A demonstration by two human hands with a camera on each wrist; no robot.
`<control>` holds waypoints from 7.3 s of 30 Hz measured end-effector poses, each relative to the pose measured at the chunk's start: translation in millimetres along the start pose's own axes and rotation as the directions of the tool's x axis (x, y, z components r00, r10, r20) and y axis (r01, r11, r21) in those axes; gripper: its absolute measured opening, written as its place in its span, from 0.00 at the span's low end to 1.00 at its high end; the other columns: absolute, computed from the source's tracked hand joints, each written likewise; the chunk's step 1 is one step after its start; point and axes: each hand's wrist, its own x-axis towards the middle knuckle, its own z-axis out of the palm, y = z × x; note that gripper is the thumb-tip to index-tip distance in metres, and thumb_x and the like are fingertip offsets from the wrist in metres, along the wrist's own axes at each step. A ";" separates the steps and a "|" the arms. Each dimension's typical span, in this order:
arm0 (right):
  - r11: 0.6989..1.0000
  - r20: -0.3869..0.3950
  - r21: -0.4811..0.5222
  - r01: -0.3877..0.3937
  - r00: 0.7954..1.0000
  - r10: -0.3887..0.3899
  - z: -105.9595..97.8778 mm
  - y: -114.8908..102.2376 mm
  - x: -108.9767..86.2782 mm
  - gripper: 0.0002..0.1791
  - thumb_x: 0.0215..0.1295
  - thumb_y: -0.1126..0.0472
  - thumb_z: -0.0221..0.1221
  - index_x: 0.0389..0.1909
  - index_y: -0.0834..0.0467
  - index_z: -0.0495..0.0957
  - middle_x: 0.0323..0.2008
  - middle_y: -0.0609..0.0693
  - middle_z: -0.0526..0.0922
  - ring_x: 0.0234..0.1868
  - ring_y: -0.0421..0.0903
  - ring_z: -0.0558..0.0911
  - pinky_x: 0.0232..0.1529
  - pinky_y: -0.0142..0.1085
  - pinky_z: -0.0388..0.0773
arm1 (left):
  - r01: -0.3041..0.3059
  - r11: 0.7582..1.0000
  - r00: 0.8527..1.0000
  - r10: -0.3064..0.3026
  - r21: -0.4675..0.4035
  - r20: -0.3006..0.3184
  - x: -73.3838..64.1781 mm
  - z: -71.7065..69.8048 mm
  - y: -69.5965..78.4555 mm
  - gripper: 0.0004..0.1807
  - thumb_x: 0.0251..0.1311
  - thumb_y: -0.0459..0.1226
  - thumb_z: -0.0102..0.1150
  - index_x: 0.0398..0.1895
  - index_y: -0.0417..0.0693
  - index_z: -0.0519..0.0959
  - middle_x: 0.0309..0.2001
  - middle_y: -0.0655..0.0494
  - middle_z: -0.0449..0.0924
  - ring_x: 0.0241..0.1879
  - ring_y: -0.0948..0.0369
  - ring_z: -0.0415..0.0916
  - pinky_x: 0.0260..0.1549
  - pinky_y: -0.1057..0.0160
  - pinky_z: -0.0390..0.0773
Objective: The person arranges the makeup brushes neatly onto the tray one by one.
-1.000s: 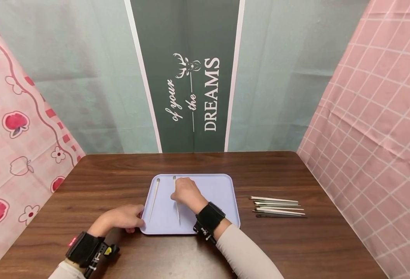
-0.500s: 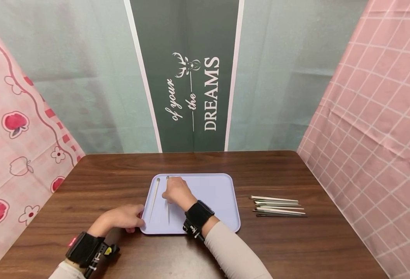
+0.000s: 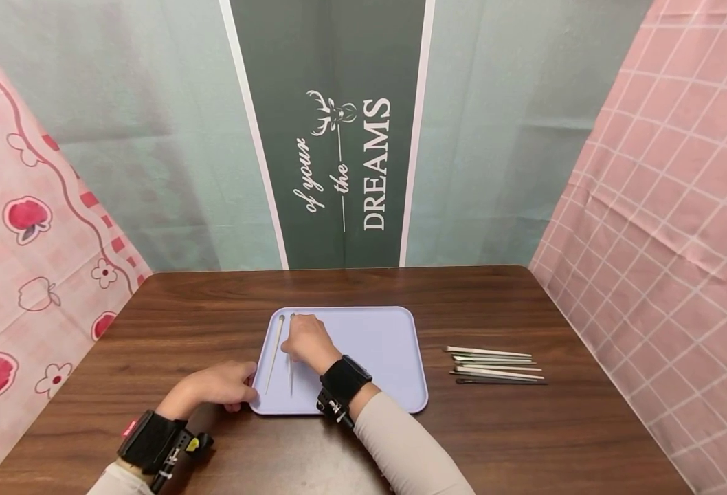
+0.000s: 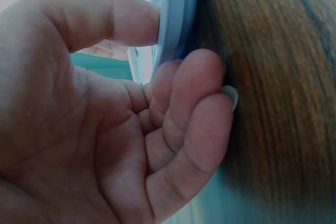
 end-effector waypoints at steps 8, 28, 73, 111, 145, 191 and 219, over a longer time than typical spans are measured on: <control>1.000 -0.021 0.017 0.002 1.000 -0.002 4.6 -0.5 2.0 0.18 0.54 0.62 0.66 0.09 0.53 0.72 0.07 0.42 0.71 0.14 0.41 0.73 0.17 0.28 0.65 | -0.003 1.000 1.000 0.003 0.003 0.002 0.0 0.1 -0.8 0.09 0.51 0.34 0.63 0.27 0.45 0.71 0.20 0.54 0.76 0.17 0.60 0.76 0.18 0.62 0.78; 0.999 -0.008 0.043 0.003 1.000 -0.002 12.5 -1.1 8.1 0.17 0.54 0.63 0.67 0.11 0.55 0.74 0.06 0.42 0.72 0.14 0.41 0.74 0.19 0.27 0.66 | 0.012 1.000 1.000 -0.012 0.013 0.000 0.8 1.1 -0.2 0.09 0.50 0.34 0.64 0.26 0.46 0.71 0.19 0.54 0.76 0.17 0.60 0.76 0.18 0.62 0.77; 0.966 0.069 -0.251 0.058 0.997 -0.042 -27.8 19.4 -21.3 0.06 0.60 0.58 0.65 0.32 0.56 0.79 0.31 0.48 0.79 0.30 0.45 0.74 0.27 0.39 0.73 | 0.021 1.000 1.000 -0.021 0.009 0.001 -1.4 -0.2 3.1 0.09 0.52 0.33 0.64 0.27 0.45 0.71 0.21 0.52 0.75 0.18 0.58 0.76 0.19 0.61 0.78; 0.967 -0.012 -0.252 0.037 0.999 -0.041 -68.8 94.4 -73.5 0.25 0.57 0.54 0.69 0.54 0.59 0.80 0.48 0.56 0.82 0.50 0.57 0.79 0.51 0.52 0.77 | -0.004 1.000 1.000 0.004 -0.007 0.013 -1.9 0.3 0.5 0.09 0.49 0.34 0.62 0.28 0.45 0.71 0.20 0.52 0.75 0.17 0.59 0.77 0.19 0.61 0.79; 0.980 -0.057 -0.193 -0.048 0.998 0.038 -99.8 160.3 -118.0 0.29 0.57 0.57 0.69 0.58 0.64 0.76 0.53 0.62 0.80 0.54 0.62 0.78 0.52 0.57 0.76 | 0.025 1.000 0.999 -0.025 -0.003 0.020 -2.9 -0.2 1.8 0.09 0.51 0.34 0.62 0.28 0.44 0.71 0.22 0.51 0.75 0.18 0.58 0.77 0.19 0.62 0.79; 0.971 -0.081 -0.228 -0.069 0.995 0.051 -120.8 235.5 -168.4 0.21 0.53 0.60 0.68 0.48 0.62 0.79 0.44 0.60 0.81 0.46 0.66 0.80 0.44 0.60 0.76 | 0.023 1.000 1.000 -0.023 0.017 0.006 -2.8 -0.2 3.4 0.09 0.52 0.34 0.64 0.29 0.44 0.71 0.22 0.52 0.75 0.18 0.58 0.76 0.20 0.61 0.79; 0.976 -0.033 -0.208 -0.066 0.998 0.061 -113.6 271.7 -173.9 0.12 0.54 0.62 0.68 0.39 0.61 0.81 0.39 0.56 0.84 0.44 0.60 0.83 0.46 0.55 0.79 | 0.021 1.000 1.000 -0.021 0.001 0.006 -3.4 0.6 4.0 0.09 0.51 0.33 0.63 0.28 0.44 0.71 0.21 0.51 0.74 0.18 0.58 0.76 0.20 0.60 0.79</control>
